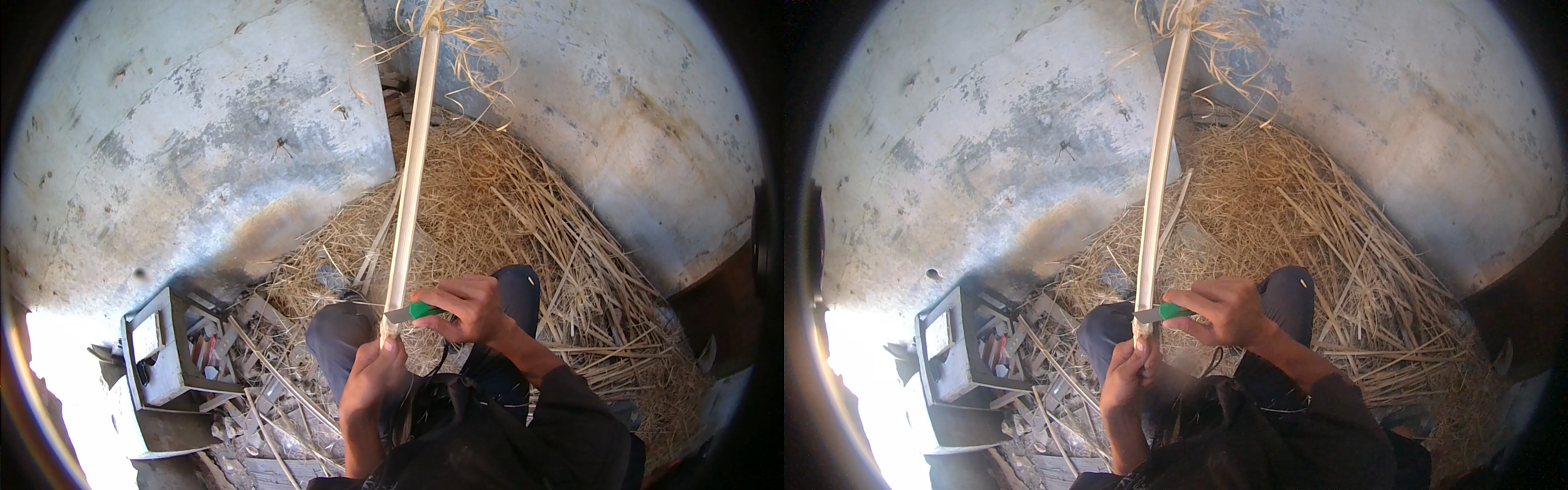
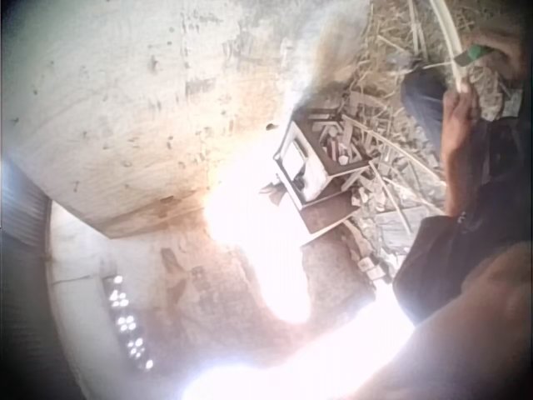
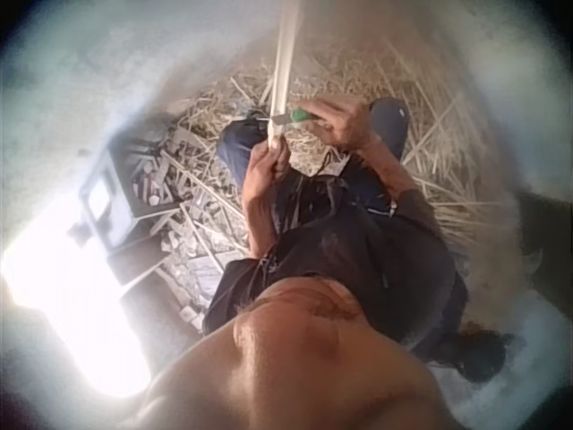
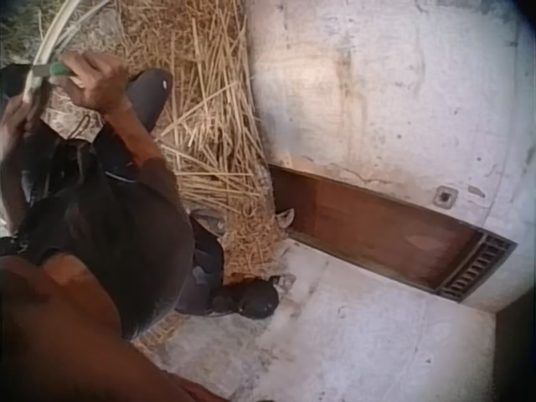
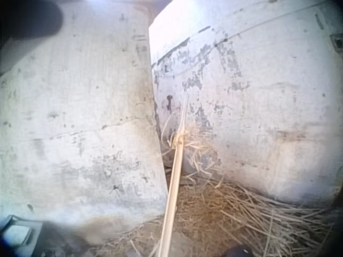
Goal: The person sits on a straw-covered floor and uses a green-handled knife to shave the surface of a long bamboo pole. They hold the pole vertically and repeatedly scrape the blade along its length to remove the outer layer, creating thin shavings that fall to the ground.
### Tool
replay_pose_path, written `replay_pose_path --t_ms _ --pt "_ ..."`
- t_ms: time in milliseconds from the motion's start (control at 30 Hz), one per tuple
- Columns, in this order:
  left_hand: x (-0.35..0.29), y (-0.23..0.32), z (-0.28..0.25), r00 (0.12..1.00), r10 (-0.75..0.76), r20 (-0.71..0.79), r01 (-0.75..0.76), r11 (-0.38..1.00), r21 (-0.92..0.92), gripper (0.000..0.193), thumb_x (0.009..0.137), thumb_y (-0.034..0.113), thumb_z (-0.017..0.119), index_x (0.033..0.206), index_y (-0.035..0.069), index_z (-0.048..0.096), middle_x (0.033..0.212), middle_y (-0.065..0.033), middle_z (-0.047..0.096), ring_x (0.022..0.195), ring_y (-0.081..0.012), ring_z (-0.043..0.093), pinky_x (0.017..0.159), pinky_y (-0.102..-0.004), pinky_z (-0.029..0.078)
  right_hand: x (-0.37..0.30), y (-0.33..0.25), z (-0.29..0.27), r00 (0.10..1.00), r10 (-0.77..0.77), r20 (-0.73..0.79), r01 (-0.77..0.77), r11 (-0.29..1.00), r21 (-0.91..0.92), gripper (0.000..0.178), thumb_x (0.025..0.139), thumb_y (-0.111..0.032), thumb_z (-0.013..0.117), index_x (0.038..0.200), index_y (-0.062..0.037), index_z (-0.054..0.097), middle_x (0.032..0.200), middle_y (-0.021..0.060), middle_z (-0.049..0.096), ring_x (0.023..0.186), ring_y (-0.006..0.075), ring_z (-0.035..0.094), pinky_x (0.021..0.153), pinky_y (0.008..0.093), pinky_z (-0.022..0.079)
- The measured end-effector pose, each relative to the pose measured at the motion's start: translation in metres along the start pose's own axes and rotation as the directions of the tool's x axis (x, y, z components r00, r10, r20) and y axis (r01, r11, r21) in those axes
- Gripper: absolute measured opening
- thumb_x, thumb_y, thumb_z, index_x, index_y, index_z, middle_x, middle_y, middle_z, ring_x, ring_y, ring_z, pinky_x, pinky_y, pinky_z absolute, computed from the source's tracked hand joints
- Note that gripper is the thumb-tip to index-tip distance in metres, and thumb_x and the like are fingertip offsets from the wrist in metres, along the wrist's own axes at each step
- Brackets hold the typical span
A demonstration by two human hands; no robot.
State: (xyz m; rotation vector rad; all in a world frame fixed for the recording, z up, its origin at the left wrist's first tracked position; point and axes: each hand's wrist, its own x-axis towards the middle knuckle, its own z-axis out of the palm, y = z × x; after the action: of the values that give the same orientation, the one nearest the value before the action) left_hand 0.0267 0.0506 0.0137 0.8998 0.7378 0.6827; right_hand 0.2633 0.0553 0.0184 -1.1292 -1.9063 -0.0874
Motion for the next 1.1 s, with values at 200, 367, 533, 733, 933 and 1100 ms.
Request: replay_pose_path --t_ms 200,367,533,733,933,1100 --pt "0.002 -0.005 -0.008 0.999 -0.022 0.041 0.023 0.999 -0.027 0.051 0.114 0.051 0.054 0.079 0.013 0.05 0.065 0.0051 0.04 0.054 -0.0076 0.034 0.05 -0.0263 0.025 0.004 -0.002 -0.006 1.0 0.012 0.028 -0.009 0.996 -0.087 0.034 0.088 -0.044 0.087 0.105 -0.0146 0.083 0.073 -0.0005 0.072 0.059 0.0195 0.069 0.054 0.0337 0.051" --pt "-0.008 -0.018 -0.012 0.998 -0.059 0.029 0.058 0.997 0.049 0.048 0.115 0.045 0.054 0.08 0.013 0.051 0.066 0.0055 0.041 0.056 -0.0076 0.037 0.051 -0.0267 0.027 0.01 0.028 -0.011 0.969 0.148 -0.196 -0.164 0.984 -0.064 0.032 0.096 -0.038 0.082 0.112 -0.0103 0.081 0.087 0.0058 0.079 0.068 0.0218 0.075 0.057 0.0355 0.055" --pt "-0.017 -0.028 -0.014 0.988 -0.109 0.112 0.11 0.994 -0.007 0.045 0.117 0.038 0.05 0.081 0.011 0.052 0.067 0.0053 0.04 0.058 -0.0079 0.038 0.053 -0.0265 0.029 0.007 0.04 -0.017 0.968 0.226 -0.109 -0.22 0.973 0.065 0.03 0.097 -0.036 0.081 0.111 -0.0089 0.081 0.089 0.0077 0.08 0.071 0.0245 0.077 0.061 0.0361 0.058" --pt "-0.005 -0.005 -0.002 1.0 0.001 0.019 0.0 0.998 -0.06 0.048 0.112 0.056 0.054 0.095 0.012 0.052 0.067 0.004 0.041 0.055 -0.0073 0.033 0.049 -0.0259 0.026 -0.008 0.003 0.013 0.997 0.048 -0.056 -0.043 0.995 0.091 0.036 0.095 -0.044 0.082 0.107 -0.0104 0.082 0.078 0.0055 0.074 0.063 0.0238 0.072 0.057 0.036 0.054" --pt "0.003 0.004 0.005 0.99 0.138 0.001 -0.138 0.989 0.052 0.048 0.112 0.059 0.052 0.104 0.012 0.051 0.072 0.0053 0.041 0.058 -0.0053 0.032 0.05 -0.0253 0.023 -0.007 -0.003 0.015 0.998 0.049 -0.035 -0.045 0.993 0.105 0.034 0.091 -0.039 0.086 0.111 -0.012 0.081 0.08 0.0037 0.074 0.066 0.0233 0.073 0.058 0.0363 0.054" --pt "0.004 0.004 0.013 0.987 0.159 -0.009 -0.159 0.987 -0.013 0.062 0.11 0.064 0.052 0.127 0.004 0.057 0.075 0.0069 0.04 0.059 -0.0049 0.032 0.053 -0.0246 0.023 -0.004 -0.005 0.013 0.998 0.03 -0.055 -0.025 0.995 0.098 0.034 0.09 -0.038 0.086 0.112 -0.0117 0.081 0.078 0.003 0.073 0.065 0.0227 0.072 0.057 0.0359 0.054"
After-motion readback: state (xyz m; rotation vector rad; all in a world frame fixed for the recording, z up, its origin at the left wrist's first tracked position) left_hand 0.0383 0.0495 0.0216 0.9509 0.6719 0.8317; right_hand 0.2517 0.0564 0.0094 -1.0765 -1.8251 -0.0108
